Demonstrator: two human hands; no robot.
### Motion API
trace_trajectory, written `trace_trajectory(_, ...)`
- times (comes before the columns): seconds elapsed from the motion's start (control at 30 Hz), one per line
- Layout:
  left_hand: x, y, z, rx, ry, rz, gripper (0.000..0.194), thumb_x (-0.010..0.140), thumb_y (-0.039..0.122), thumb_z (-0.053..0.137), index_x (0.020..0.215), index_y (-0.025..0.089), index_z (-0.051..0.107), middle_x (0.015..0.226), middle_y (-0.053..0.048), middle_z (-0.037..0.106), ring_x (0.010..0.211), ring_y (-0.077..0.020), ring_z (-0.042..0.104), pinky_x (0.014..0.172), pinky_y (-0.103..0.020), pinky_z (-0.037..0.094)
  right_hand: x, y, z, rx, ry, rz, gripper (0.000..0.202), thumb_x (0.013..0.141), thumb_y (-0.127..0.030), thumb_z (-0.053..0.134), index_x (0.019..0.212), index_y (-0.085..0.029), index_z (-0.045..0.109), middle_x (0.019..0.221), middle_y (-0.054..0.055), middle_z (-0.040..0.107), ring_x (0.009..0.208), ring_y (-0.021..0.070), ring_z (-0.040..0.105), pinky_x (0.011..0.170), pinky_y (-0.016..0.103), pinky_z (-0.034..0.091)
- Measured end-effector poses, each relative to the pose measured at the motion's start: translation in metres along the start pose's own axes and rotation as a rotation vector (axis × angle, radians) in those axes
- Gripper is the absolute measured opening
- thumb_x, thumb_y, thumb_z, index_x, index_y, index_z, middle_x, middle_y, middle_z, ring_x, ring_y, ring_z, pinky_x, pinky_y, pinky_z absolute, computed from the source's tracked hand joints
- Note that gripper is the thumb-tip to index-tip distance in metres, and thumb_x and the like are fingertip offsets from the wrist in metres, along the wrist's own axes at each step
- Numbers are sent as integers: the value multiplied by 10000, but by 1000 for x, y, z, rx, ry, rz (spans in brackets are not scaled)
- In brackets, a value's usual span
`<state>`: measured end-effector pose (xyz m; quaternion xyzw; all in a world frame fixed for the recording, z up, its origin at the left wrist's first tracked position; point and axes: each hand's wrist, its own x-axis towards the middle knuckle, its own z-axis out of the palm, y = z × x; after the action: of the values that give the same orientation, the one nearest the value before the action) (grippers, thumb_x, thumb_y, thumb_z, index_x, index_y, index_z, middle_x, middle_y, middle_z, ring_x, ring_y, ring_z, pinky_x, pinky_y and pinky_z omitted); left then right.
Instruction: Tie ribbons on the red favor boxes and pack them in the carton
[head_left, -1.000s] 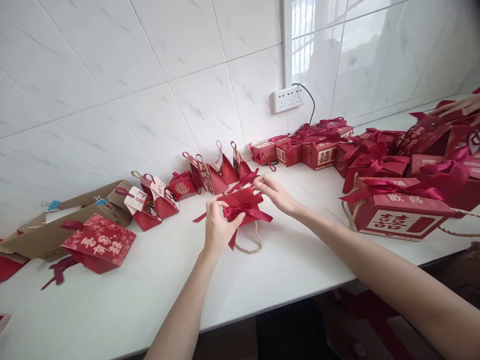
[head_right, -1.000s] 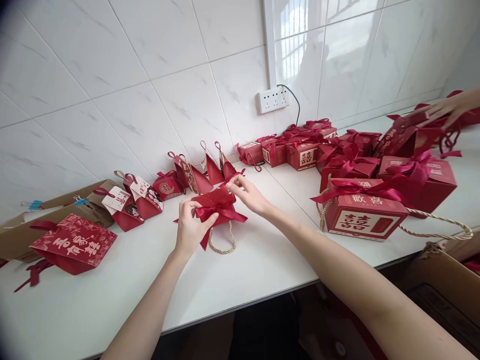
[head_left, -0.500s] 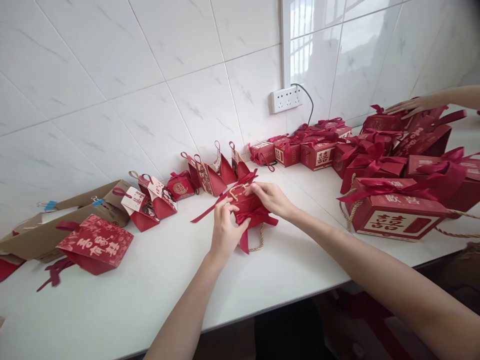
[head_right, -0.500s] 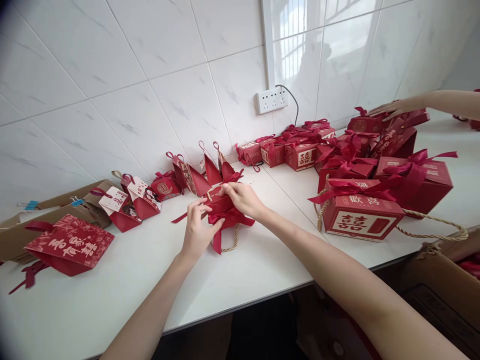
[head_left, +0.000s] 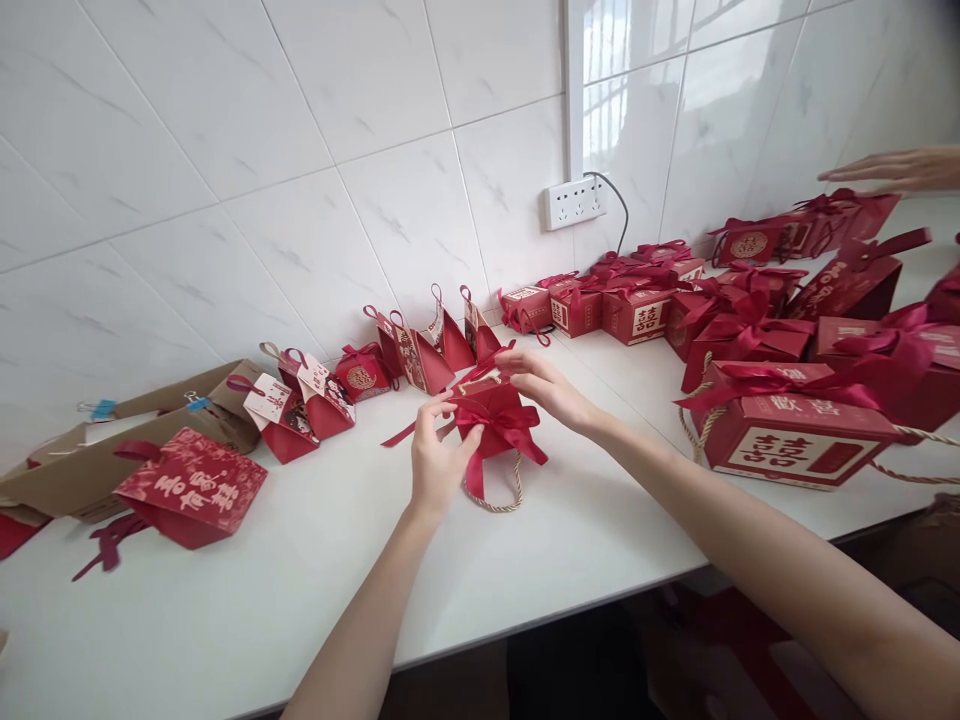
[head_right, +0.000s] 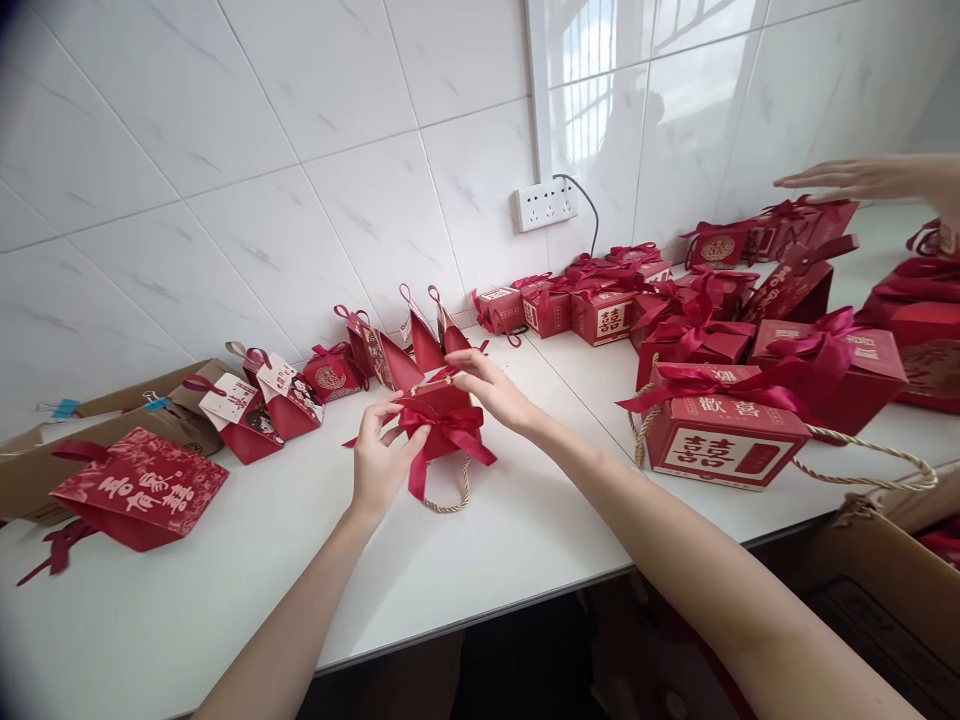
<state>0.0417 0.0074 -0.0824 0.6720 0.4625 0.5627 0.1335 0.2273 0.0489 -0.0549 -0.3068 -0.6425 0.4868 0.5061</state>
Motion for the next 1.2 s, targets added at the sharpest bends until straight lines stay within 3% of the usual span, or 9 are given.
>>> trace_trajectory(0.13, 7, 7, -5, -140, 60, -240, 383, 693, 273, 707, 1005, 225, 490, 1212, -101, 563, 1131, -219, 563, 823, -352, 547, -2, 1, 4, -97, -151, 85, 364, 859, -383, 525, 1175, -204, 534, 1210, 84, 577, 1059, 219, 563, 898, 365, 460)
trace_trajectory(0.23, 12, 8, -11, -144, -19, -406, 370, 691, 318, 708, 982, 203, 511, 1159, -116, 597, 1089, -231, 589, 778, -330, 533, 0, 4, 5, -117, -21, 141, 407, 871, -412, 523, 1219, -209, 466, 1281, 99, 521, 1134, 213, 524, 924, 356, 463)
trace_trajectory(0.33, 14, 5, -15, -74, -125, -488, 330, 694, 420, 696, 857, 184, 533, 920, -66, 660, 887, -208, 635, 725, -307, 485, 1, 0, -3, -162, 42, 231, 421, 851, -559, 494, 1079, -205, 498, 1212, 111, 548, 1072, 227, 553, 784, 331, 533)
trace_trajectory(0.47, 15, 4, -18, -5, -161, -490, 395, 699, 515, 660, 600, 179, 477, 582, 37, 521, 617, -131, 527, 621, -255, 389, -1, -12, -19, -400, -307, 445, 453, 670, -600, 689, 758, -170, 577, 806, 92, 624, 696, 208, 609, 498, 288, 502)
trace_trajectory(0.57, 17, 4, -22, -90, -224, -521, 440, 674, 536, 676, 534, 173, 472, 519, 50, 454, 545, -106, 452, 577, -247, 357, -2, -16, -25, -417, -537, 462, 419, 666, -553, 717, 626, -155, 592, 627, 46, 583, 564, 157, 566, 515, 285, 479)
trace_trajectory(0.77, 26, 0, -39, -310, -436, -640, 421, 598, 511, 745, 559, 166, 507, 536, 36, 503, 536, -104, 481, 597, -264, 430, 2, -5, -34, 149, -561, 340, 425, 780, -498, 641, 546, -157, 545, 503, -26, 463, 550, 120, 518, 690, 316, 489)
trace_trajectory(0.93, 34, -7, -67, -446, -616, -707, 470, 514, 460, 803, 483, 178, 428, 414, 75, 420, 424, -60, 386, 674, -324, 500, 8, 10, -61, 505, -562, 281, 453, 813, -334, 598, 428, -175, 419, 422, -57, 319, 472, 90, 386, 734, 320, 522)
trace_trajectory(1.1, 38, -23, -98, -536, -663, -714, 484, 514, 442, 789, 464, 198, 375, 334, 91, 383, 351, -35, 273, 666, -316, 502, 3, 10, -88, 653, -512, 202, 493, 782, -227, 536, 363, -191, 279, 341, -66, 175, 406, 85, 297, 768, 340, 533)
trace_trajectory(1.2, 39, -28, -111, -588, -638, -704, 460, 551, 411, 760, 468, 198, 361, 336, 101, 343, 348, -29, 238, 668, -292, 496, -3, 3, -94, 836, -484, 25, 527, 750, -170, 527, 326, -181, 214, 287, -81, 114, 327, 54, 200, 745, 306, 530)
